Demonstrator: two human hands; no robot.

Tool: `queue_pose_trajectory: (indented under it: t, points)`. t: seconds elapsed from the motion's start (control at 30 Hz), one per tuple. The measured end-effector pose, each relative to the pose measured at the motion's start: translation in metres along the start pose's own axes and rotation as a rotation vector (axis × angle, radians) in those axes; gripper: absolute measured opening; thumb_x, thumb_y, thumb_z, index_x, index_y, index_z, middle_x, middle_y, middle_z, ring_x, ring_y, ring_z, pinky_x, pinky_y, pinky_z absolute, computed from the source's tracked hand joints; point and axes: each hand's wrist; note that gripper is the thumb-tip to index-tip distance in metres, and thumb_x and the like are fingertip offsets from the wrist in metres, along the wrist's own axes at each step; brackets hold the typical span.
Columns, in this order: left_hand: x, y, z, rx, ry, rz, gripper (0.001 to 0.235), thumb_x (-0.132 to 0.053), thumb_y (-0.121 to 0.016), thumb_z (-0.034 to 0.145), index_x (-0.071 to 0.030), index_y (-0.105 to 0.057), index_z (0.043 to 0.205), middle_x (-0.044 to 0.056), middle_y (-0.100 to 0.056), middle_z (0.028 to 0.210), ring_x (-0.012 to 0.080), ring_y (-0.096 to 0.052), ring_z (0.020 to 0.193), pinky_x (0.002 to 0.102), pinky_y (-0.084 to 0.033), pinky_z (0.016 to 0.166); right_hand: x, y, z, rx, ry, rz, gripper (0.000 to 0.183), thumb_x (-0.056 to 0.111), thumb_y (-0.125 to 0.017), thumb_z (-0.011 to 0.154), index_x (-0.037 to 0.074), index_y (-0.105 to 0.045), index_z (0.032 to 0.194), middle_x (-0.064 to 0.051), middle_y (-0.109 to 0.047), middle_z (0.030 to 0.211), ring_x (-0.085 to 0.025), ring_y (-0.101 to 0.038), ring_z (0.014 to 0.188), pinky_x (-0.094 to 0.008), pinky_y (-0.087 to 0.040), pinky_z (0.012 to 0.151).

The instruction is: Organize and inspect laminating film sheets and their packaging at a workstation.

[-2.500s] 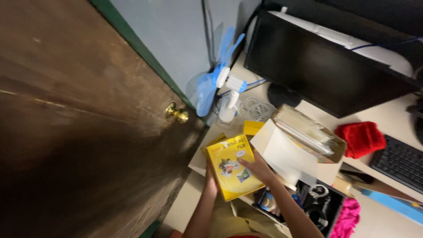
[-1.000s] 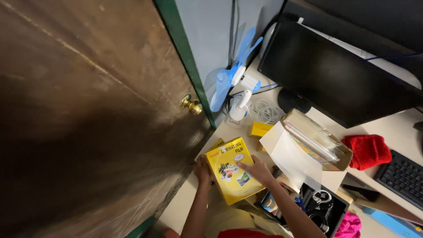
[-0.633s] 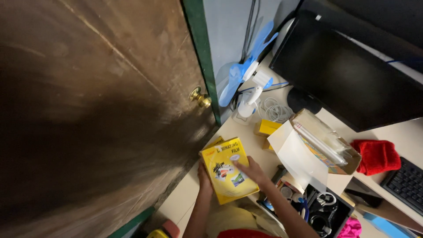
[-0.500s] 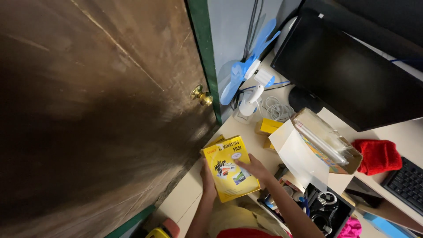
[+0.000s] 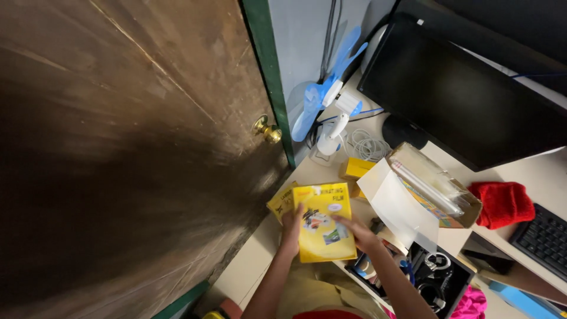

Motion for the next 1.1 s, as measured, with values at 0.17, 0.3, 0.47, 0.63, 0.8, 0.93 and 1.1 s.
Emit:
queue_pose_trajectory:
  t: [0.17,0.3,0.47,0.63,0.8,0.93,1.1]
  points:
    - [-0.012,-0.021,0.012,0.097,0.082,-0.102,0.052,-0.05,-0.056,0.099,-0.003,-0.068,0.117,0.006,-0.073,0.099,0.0177,-0.069,0.089,0.035,-0.055,0.075,0.037,-0.003,-0.011,-0.088,0.055,-0.009,0.054,0.022,-0.078,0.083,0.0,-0.06,0.128,-0.016,-0.076,0.106,-0.026,-0.076,0.082,-0.039,-0.065,0.071]
    - [0.034,0.008,0.032,-0.361,-0.114,0.346,0.053,-0.05,-0.051,0.106,-0.009,-0.051,0.138,0.002,-0.058,0.119,0.017,-0.059,0.108,0.038,-0.051,0.089,0.049,-0.007,-0.007,-0.118,0.066,-0.076,0.051,0.019,-0.078,0.081,0.001,-0.062,0.126,-0.015,-0.076,0.105,-0.025,-0.076,0.082,-0.039,-0.064,0.072]
    - [0.079,0.052,0.03,-0.471,-0.211,0.361,0.054,-0.051,-0.07,0.09,-0.006,-0.069,0.12,0.006,-0.075,0.105,0.0217,-0.066,0.1,0.04,-0.051,0.086,0.051,0.013,0.006,-0.085,-0.015,-0.067,0.054,0.021,-0.078,0.081,0.001,-0.06,0.128,-0.016,-0.076,0.108,-0.026,-0.076,0.085,-0.04,-0.063,0.075]
    - [0.078,0.053,0.021,-0.168,0.123,0.113,0.059,-0.052,-0.075,0.082,-0.006,-0.069,0.119,0.003,-0.076,0.101,0.0198,-0.069,0.094,0.037,-0.053,0.078,0.051,0.014,0.011,-0.094,-0.052,-0.06,0.06,0.023,-0.079,0.08,0.001,-0.056,0.132,-0.018,-0.075,0.11,-0.028,-0.076,0.088,-0.041,-0.064,0.077]
    - [0.044,0.05,0.008,-0.234,0.144,0.246,0.061,-0.047,-0.083,0.08,0.003,-0.071,0.113,0.014,-0.074,0.1,0.0248,-0.071,0.086,0.04,-0.055,0.072,0.052,0.011,0.005,-0.116,0.031,-0.007,0.061,0.024,-0.079,0.081,0.003,-0.055,0.133,-0.017,-0.075,0.111,-0.027,-0.076,0.089,-0.042,-0.064,0.077]
    - [0.045,0.057,0.014,-0.256,-0.127,0.192,0.064,-0.04,-0.089,0.075,0.001,-0.066,0.118,0.01,-0.075,0.103,0.0244,-0.071,0.091,0.038,-0.056,0.077,0.014,0.044,0.031,-0.074,-0.035,0.165,0.06,0.027,-0.078,0.082,0.003,-0.056,0.132,-0.016,-0.074,0.111,-0.027,-0.075,0.088,-0.042,-0.063,0.077]
    - [-0.017,0.056,-0.004,-0.407,-0.129,0.729,0.067,-0.046,-0.089,0.07,-0.001,-0.062,0.111,0.019,-0.076,0.098,0.0351,-0.075,0.089,0.045,-0.058,0.077,-0.008,0.051,0.055,-0.086,-0.057,0.167,0.054,0.026,-0.078,0.083,0.004,-0.061,0.129,-0.015,-0.076,0.111,-0.026,-0.076,0.088,-0.04,-0.063,0.076]
Point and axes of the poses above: each hand's wrist, its own z-axis towards the middle knuckle, its own y-axis out of the back of the hand, x = y × z
